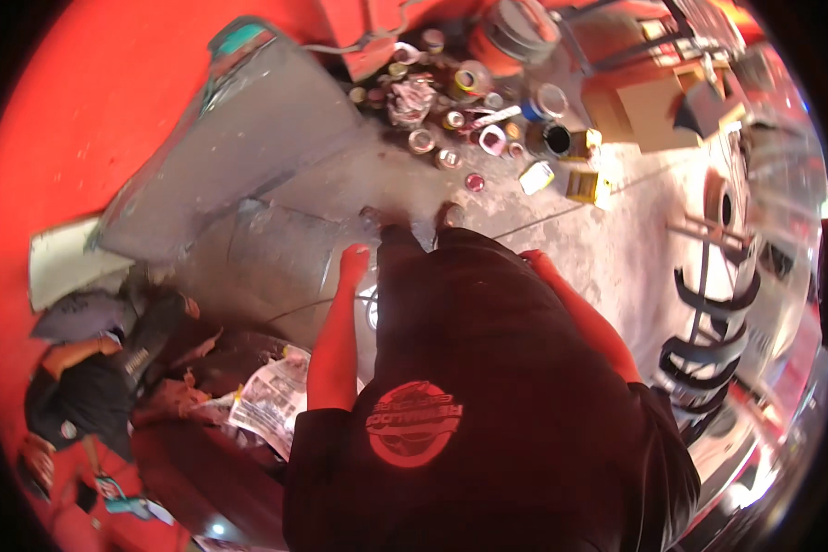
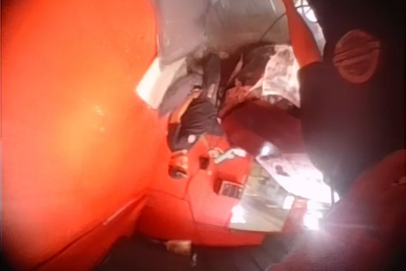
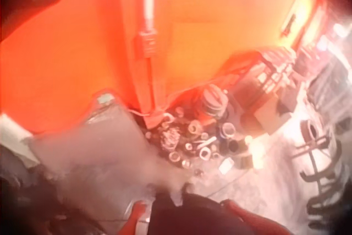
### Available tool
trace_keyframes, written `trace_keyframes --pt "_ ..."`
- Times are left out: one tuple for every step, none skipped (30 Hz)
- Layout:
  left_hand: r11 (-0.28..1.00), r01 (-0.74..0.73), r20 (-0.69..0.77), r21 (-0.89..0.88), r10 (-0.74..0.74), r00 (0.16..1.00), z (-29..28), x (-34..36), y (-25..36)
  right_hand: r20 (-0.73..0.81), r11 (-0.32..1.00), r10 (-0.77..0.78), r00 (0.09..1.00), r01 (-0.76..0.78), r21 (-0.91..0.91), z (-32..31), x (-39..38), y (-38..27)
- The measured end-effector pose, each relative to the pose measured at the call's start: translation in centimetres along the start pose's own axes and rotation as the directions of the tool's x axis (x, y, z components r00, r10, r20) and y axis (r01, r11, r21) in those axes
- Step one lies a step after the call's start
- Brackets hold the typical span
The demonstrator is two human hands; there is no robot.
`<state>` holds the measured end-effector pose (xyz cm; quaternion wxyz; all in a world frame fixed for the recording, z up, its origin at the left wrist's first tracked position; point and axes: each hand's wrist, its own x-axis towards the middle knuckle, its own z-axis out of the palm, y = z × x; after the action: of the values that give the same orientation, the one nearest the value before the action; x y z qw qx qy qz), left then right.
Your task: The person walks through a garage, picks up sandpaper, and then sits on the floor to sand a black plastic car part using a wet sanding method with water from a bucket. The person repeatedly dips the sandpaper and scrubs the part.
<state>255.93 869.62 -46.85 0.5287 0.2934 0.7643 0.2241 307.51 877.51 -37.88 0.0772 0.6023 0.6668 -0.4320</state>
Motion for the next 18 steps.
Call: trace_keyframes --pt "0.999 -0.011 -0.02 0.039 0.011 1.0 0.0 0.4 0.5 0.103 0.997 0.068 0.992 -0.072 0.031 0.3 0.0 -1.4" --pt "0.997 0.045 0.008 0.056 -0.046 0.999 0.2 0.3 1.7 0.034 0.997 0.05 0.998 -0.052 0.055 -0.1 -0.3 -1.7" --pt "0.992 0.101 0.034 0.075 -0.104 0.994 0.3 0.0 3.3 -0.037 0.997 0.035 0.999 -0.032 0.075 -0.6 -0.7 -1.9" --pt "0.982 0.161 0.063 0.103 -0.168 0.984 0.7 -0.3 3.8 -0.104 0.995 0.03 0.994 -0.02 0.097 -0.6 -1.4 -1.4" --pt "0.987 0.12 0.072 0.109 -0.129 0.989 1.3 -0.4 3.6 -0.103 0.992 0.066 0.993 -0.054 0.118 -0.3 -1.5 -0.4" --pt "0.99 0.079 0.079 0.118 -0.088 0.993 2.0 0.2 2.0 -0.101 0.986 0.099 0.99 -0.084 0.143 0.0 -1.2 0.4" --pt "0.992 0.038 0.089 0.12 -0.049 0.995 2.6 -0.1 2.8 -0.097 0.98 0.133 0.986 -0.116 0.162 0.1 -0.9 1.1" --pt "0.939 -0.192 0.163 0.285 0.15 0.975 2.9 -0.5 3.6 -0.121 0.974 0.161 0.979 -0.138 0.178 0.1 -0.5 1.8" --pt "0.915 -0.24 0.184 0.324 0.188 0.965 3.5 -0.9 4.1 -0.138 0.967 0.185 0.973 -0.156 0.199 -0.1 -0.2 1.4" --pt "0.89 -0.282 0.2 0.358 0.222 0.954 3.9 -1.5 4.2 -0.147 0.961 0.205 0.968 -0.17 0.216 0.2 -0.4 1.1" --pt "0.863 -0.323 0.218 0.389 0.255 0.942 4.0 -2.1 4.4 -0.176 0.964 0.181 0.968 -0.139 0.227 1.3 -0.9 1.2" --pt "0.848 -0.343 0.277 0.404 0.244 0.929 3.7 -2.6 4.9 -0.212 0.965 0.161 0.964 -0.108 0.239 2.8 -1.0 1.6" --pt "0.833 -0.367 0.329 0.414 0.239 0.914 3.4 -2.8 5.6 -0.254 0.968 0.134 0.958 -0.071 0.243 3.4 -0.7 1.8" --pt "0.818 -0.39 0.38 0.423 0.231 0.896 2.9 -3.1 6.3 -0.155 0.945 0.212 0.965 -0.162 0.285 4.5 -0.7 1.5" --pt "0.834 -0.366 0.371 0.413 0.213 0.904 2.6 -3.4 7.0 -0.148 0.948 0.159 0.976 -0.11 0.298 4.9 -0.9 0.8" --pt "0.854 -0.338 0.368 0.396 0.19 0.91 2.6 -4.2 7.4 -0.159 0.943 0.164 0.974 -0.107 0.316 6.5 -0.6 1.5" --pt "0.873 -0.308 0.367 0.378 0.164 0.916 2.6 -4.8 7.9 -0.169 0.937 0.168 0.971 -0.104 0.335 8.0 -0.2 2.1" --pt "0.867 -0.303 0.378 0.396 0.147 0.914 2.2 -4.8 8.6 -0.148 0.931 0.178 0.973 -0.117 0.346 7.8 0.1 1.9"
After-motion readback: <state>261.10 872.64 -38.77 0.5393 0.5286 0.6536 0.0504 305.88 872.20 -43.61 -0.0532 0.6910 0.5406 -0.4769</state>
